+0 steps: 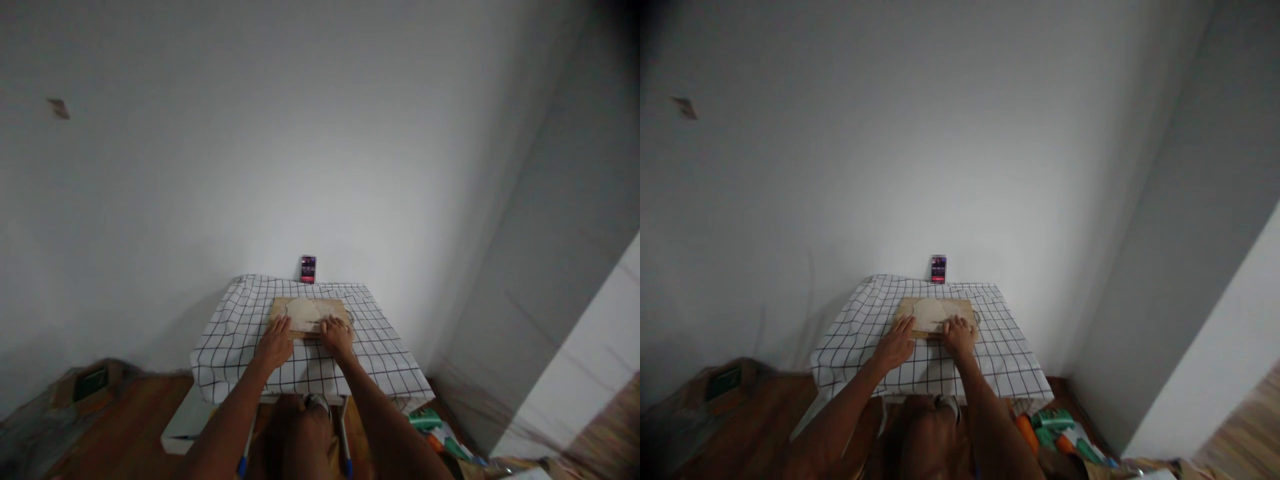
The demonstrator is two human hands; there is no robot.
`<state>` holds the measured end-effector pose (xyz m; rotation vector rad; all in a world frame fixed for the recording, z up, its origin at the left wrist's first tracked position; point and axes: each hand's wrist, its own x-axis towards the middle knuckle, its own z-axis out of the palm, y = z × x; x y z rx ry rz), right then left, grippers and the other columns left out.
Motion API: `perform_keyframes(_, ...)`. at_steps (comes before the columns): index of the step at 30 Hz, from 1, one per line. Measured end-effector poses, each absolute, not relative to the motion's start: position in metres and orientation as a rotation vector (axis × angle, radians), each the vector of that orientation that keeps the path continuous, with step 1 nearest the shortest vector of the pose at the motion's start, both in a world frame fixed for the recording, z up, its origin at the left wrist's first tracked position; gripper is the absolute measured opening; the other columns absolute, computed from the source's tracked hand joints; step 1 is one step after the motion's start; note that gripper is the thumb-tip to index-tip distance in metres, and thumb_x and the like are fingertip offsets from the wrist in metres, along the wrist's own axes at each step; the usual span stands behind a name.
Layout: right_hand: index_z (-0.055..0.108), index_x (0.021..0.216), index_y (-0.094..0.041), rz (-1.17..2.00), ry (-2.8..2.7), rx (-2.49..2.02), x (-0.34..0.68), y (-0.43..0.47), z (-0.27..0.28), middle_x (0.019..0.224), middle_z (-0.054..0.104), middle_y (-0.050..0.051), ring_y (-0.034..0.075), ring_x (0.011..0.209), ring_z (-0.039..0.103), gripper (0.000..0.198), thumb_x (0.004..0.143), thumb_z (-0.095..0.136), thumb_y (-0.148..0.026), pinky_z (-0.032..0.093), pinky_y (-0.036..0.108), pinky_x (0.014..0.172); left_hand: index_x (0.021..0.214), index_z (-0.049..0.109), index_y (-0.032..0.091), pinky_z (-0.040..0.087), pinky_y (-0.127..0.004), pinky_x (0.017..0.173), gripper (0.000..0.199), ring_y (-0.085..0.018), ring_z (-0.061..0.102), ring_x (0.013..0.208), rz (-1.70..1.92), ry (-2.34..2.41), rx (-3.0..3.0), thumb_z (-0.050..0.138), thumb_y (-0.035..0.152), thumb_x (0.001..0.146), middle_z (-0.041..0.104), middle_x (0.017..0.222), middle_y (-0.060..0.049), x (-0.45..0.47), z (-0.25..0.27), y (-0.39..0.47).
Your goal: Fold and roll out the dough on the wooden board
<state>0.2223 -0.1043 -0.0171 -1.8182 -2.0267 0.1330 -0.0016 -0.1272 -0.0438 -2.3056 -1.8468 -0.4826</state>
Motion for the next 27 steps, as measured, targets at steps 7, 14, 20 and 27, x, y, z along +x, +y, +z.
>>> perform_keyframes(7,0.064,0.154,-0.032,0.142,-2.023,-1.852,0.222,-0.114,-0.021,0.175,0.048,0.005,0.026,0.16,0.04,0.05,0.116,0.032,-0.039,0.028,0.055,0.128,0.17,0.048,0.021,0.034,-0.052,0.138,0.076,-0.032,0.035,0.168,-0.514,-1.813,-2.279,0.053,0.024,0.094,0.045,0.176,-0.015,0.001,-0.046,-0.142)
perform_keyframes(14,0.065,0.154,-0.032,0.166,-2.032,-1.831,0.221,-0.11,-0.021,0.175,0.047,0.007,0.028,0.163,0.037,0.052,0.116,0.03,-0.037,0.02,0.066,0.131,0.167,0.052,0.019,0.034,-0.06,0.135,0.068,-0.036,0.035,0.168,-0.486,-1.908,-2.275,0.048,0.03,0.101,0.045,0.176,-0.016,0.005,-0.042,-0.135)
perform_keyframes(20,0.07,0.147,-0.027,0.101,-2.099,-1.845,0.223,-0.095,-0.014,0.17,0.053,0.009,0.03,0.163,0.036,0.052,0.116,0.029,-0.033,0.018,0.069,0.13,0.164,0.055,0.017,0.03,-0.065,0.136,0.062,-0.036,0.039,0.165,-0.576,-1.891,-2.265,0.045,0.028,0.104,0.053,0.171,-0.017,0.009,-0.041,-0.116)
perform_keyframes(27,0.074,0.137,-0.026,0.042,-2.121,-1.88,0.224,-0.075,-0.009,0.159,0.064,0.01,0.029,0.155,0.045,0.05,0.116,0.028,-0.031,0.025,0.061,0.128,0.161,0.058,0.02,0.024,-0.068,0.137,0.058,-0.037,0.04,0.164,-0.687,-1.891,-2.274,0.039,0.035,0.109,0.054,0.17,-0.015,0.012,-0.041,-0.086)
